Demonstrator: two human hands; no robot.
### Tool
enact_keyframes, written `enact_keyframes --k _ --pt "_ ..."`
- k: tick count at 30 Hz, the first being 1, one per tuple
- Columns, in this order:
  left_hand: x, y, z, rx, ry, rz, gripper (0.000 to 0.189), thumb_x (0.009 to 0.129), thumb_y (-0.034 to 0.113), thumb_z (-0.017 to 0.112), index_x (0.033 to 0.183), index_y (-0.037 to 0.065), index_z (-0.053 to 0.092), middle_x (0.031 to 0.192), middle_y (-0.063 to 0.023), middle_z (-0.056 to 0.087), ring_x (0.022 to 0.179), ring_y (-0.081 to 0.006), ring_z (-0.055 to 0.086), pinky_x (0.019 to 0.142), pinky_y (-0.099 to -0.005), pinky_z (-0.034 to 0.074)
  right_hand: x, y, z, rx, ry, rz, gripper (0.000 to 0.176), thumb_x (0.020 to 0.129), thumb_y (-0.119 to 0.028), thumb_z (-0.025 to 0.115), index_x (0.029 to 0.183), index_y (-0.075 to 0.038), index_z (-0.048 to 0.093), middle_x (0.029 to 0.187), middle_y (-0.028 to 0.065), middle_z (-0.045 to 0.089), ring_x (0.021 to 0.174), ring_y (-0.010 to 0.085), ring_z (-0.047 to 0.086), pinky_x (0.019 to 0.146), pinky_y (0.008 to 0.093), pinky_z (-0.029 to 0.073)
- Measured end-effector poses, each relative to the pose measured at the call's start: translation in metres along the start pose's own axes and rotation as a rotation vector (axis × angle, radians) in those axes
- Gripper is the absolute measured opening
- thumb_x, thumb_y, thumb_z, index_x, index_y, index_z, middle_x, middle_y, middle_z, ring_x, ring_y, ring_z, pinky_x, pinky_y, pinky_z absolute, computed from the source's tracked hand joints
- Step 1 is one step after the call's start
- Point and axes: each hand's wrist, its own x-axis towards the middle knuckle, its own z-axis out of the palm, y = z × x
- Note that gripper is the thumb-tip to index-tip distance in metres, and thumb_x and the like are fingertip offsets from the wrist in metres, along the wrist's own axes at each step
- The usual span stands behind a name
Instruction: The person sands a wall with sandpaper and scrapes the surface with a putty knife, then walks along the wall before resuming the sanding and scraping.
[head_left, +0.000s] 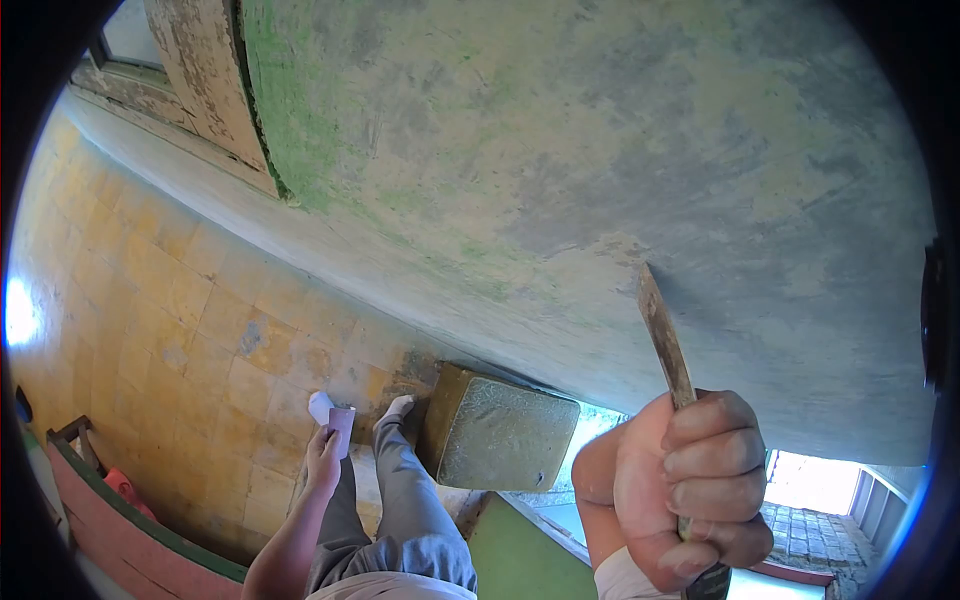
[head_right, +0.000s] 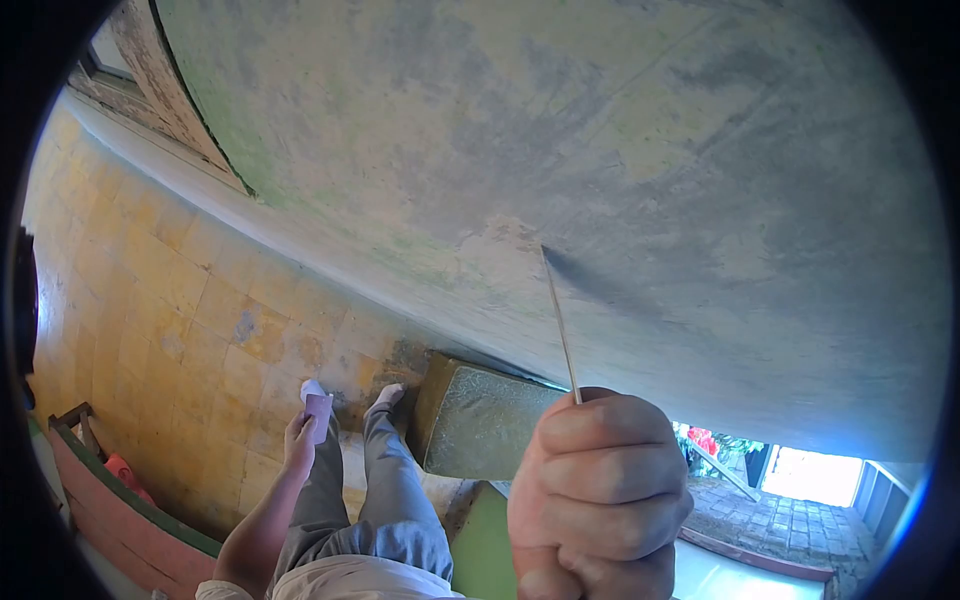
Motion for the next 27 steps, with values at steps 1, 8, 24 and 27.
enact_keyframes --k 1,8,24,27 --pt "0.001 0.001 0.002 -0.026 0.002 -0.001 0.017 0.090 0.013 0.050 0.095 -0.001 0.059 0.082 -0.0018 0.056 0.079 -0.0084 0.049 0.072 -0.0244 0.039 0.001 0.000 -0.001 0.003 0.002 -0.005 0.025 0.088 -0.030 0.053 0.072 -0.014 0.041 0.054 -0.0040 0.038 0.046 0.0091 0.036 0.043 0.0250 0.029" --pt "0.000 -0.011 -0.001 -0.009 0.008 0.008 0.015 0.089 0.012 0.052 0.093 0.000 0.059 0.080 -0.0009 0.056 0.077 -0.0076 0.049 0.071 -0.0240 0.039 0.002 -0.007 -0.010 0.082 0.077 -0.089 0.026 0.088 -0.029 0.053 0.072 -0.014 0.040 0.055 -0.0035 0.039 0.046 0.0094 0.036 0.043 0.0248 0.030" --pt "-0.011 -0.018 -0.001 -0.007 0.062 0.035 0.021 0.089 0.012 0.051 0.101 -0.002 0.061 0.084 -0.0030 0.060 0.080 -0.0091 0.053 0.073 -0.0256 0.042 0.002 -0.017 -0.008 0.035 0.087 -0.035 0.028 0.090 -0.031 0.051 0.072 -0.014 0.038 0.055 -0.0021 0.039 0.046 0.0103 0.035 0.042 0.0253 0.027" --pt "-0.013 -0.021 0.000 -0.046 0.085 0.016 0.022 0.089 0.012 0.051 0.102 -0.003 0.060 0.086 -0.0032 0.060 0.081 -0.0093 0.053 0.073 -0.0256 0.042 0.004 -0.020 -0.004 0.182 0.168 -0.210 0.028 0.091 -0.032 0.051 0.073 -0.014 0.039 0.056 -0.0016 0.039 0.045 0.0107 0.034 0.041 0.0255 0.027"
